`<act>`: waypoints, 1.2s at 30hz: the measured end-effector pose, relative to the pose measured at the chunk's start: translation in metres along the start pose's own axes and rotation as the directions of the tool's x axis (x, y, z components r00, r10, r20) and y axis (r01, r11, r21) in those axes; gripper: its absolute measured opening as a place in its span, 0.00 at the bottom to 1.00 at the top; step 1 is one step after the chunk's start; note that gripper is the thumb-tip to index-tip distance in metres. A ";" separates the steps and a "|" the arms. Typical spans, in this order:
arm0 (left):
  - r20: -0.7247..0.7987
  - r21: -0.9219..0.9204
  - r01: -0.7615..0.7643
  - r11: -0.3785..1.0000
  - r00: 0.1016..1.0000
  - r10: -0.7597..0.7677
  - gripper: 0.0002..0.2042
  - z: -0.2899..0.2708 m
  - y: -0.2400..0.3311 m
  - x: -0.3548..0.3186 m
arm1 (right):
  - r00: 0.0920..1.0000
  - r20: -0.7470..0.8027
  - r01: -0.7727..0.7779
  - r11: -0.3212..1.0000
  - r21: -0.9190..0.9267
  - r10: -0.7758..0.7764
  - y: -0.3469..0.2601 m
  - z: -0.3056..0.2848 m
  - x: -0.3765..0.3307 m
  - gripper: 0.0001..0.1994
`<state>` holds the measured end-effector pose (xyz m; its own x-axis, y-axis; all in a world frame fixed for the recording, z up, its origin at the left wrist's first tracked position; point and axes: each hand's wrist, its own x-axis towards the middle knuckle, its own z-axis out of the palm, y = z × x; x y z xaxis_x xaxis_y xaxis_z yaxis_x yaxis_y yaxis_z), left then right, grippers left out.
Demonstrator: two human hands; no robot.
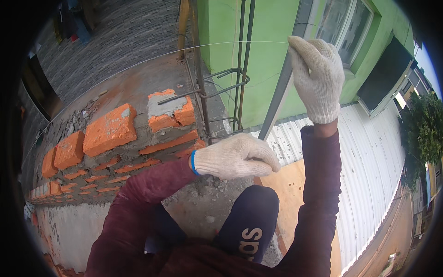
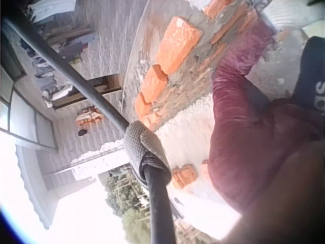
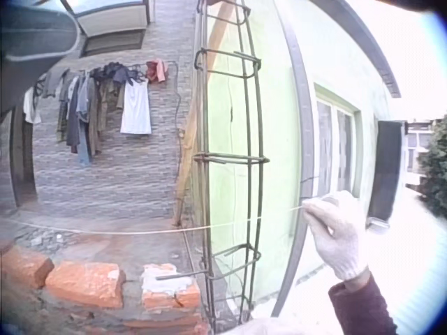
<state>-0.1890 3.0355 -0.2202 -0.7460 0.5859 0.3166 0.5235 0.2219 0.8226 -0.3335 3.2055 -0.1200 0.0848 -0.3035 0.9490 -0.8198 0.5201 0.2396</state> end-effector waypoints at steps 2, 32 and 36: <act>0.211 0.093 -0.017 0.995 0.977 -0.004 0.12 0.021 -0.014 -0.039 | 0.995 0.067 0.082 0.990 -0.114 -0.075 -0.028 0.013 0.012 0.15; 0.451 0.463 0.490 0.739 0.587 -0.672 0.16 0.093 -0.050 -0.229 | 0.636 0.578 -0.471 0.336 0.816 -0.512 -0.206 0.056 0.199 0.14; 0.413 0.388 0.633 0.671 0.531 -0.740 0.16 0.133 0.015 -0.248 | 0.484 0.809 -0.533 0.620 0.575 -0.334 -0.267 0.072 0.244 0.23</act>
<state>0.0584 2.9969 -0.3491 -0.6132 0.4691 -0.6356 0.0388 0.8215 0.5689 -0.1348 2.9347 0.0325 -0.1432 -0.9663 0.2141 -0.8794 0.0250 -0.4755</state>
